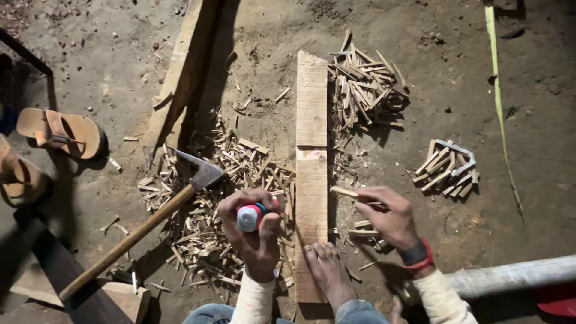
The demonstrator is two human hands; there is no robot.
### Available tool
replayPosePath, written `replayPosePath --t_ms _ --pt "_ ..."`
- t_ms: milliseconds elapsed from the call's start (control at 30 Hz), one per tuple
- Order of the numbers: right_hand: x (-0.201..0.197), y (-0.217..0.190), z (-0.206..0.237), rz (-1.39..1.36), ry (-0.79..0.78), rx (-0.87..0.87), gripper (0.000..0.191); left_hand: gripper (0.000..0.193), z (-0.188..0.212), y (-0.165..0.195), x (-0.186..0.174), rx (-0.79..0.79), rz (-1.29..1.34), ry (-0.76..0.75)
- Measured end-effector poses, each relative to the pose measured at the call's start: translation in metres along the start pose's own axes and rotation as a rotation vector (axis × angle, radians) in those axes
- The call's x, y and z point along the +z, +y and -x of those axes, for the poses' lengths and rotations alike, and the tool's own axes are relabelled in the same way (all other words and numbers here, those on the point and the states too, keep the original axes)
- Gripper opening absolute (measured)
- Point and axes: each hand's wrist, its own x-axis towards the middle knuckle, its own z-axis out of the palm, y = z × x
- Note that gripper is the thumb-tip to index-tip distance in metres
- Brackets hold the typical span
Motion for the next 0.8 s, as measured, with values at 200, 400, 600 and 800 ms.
replayPosePath --t_ms 200,400,600,800 --pt "0.042 -0.018 -0.02 0.14 -0.148 -0.036 0.031 0.052 -0.001 0.018 0.014 0.01 0.058 0.013" --pt "0.078 -0.027 -0.029 0.093 -0.119 -0.246 0.024 0.056 -0.015 0.029 0.025 0.123 0.21 0.091" --pt "0.082 -0.033 -0.026 -0.015 -0.041 -0.209 0.024 0.043 -0.026 0.037 0.021 0.084 0.189 0.106" --pt "0.07 -0.021 -0.03 0.096 -0.02 -0.284 0.025 0.034 -0.032 0.039 0.018 0.188 0.133 -0.026"
